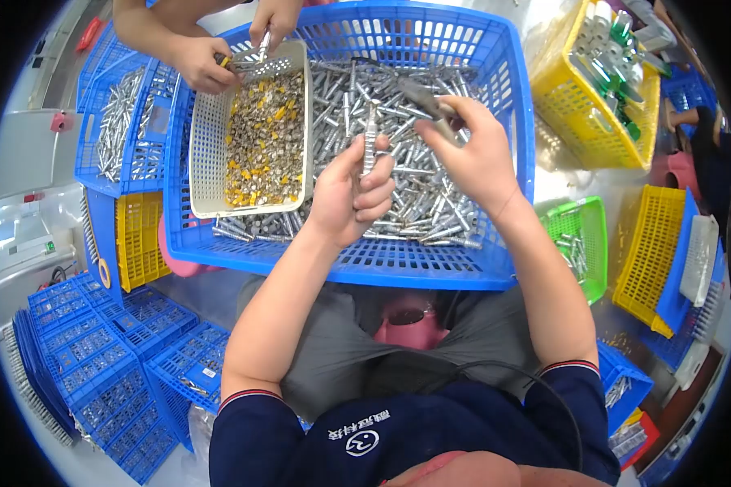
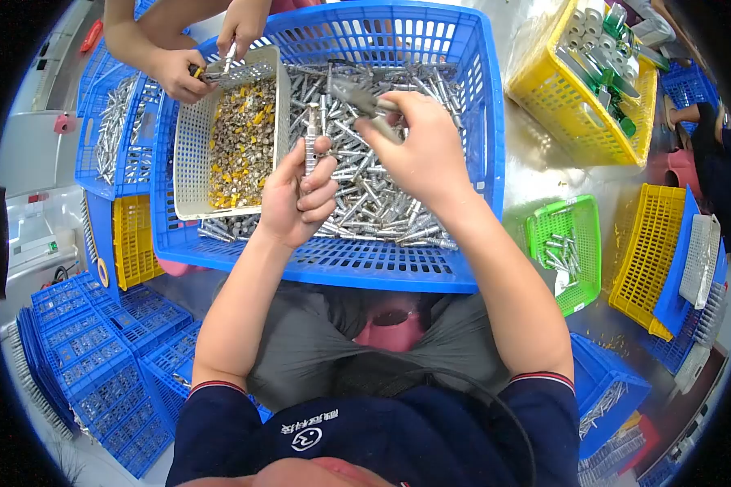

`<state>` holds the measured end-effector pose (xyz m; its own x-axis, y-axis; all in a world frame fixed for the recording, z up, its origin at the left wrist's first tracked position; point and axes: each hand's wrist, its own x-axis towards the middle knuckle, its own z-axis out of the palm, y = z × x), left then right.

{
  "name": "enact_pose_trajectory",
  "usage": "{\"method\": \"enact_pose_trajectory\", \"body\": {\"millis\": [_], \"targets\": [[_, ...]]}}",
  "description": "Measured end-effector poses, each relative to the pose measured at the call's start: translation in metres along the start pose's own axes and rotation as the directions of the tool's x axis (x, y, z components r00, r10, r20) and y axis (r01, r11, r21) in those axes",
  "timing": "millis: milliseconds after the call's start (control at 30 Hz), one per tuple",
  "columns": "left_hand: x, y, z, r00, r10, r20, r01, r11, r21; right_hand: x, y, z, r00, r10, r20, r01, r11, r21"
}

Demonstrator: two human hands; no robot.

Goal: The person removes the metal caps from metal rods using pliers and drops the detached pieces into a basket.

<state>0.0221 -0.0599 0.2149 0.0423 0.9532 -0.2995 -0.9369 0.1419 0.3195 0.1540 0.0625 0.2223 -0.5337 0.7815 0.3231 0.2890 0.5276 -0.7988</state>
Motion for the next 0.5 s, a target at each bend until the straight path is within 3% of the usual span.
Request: {"method": "enact_pose_trajectory", "body": {"millis": [133, 233, 500], "targets": [[-0.003, 0.0004, 0.001, 0.999, 0.004, 0.045, -0.004, 1.0, 0.019, -0.0013, 0.0041, 0.004, 0.988, -0.112, 0.106, 0.132, 0.97, -0.202], [-0.0041, 0.0002, 0.004, 0.999, 0.029, 0.042, -0.031, 0.998, 0.051, -0.0012, 0.0053, 0.0034, 0.978, -0.193, 0.077, 0.208, 0.928, -0.31], [-0.0087, 0.0038, 0.0048, 1.0, 0.009, -0.007, -0.008, 0.997, 0.077, 0.0008, 0.0047, 0.005, 0.965, -0.249, 0.086, 0.263, 0.914, -0.309]]}}
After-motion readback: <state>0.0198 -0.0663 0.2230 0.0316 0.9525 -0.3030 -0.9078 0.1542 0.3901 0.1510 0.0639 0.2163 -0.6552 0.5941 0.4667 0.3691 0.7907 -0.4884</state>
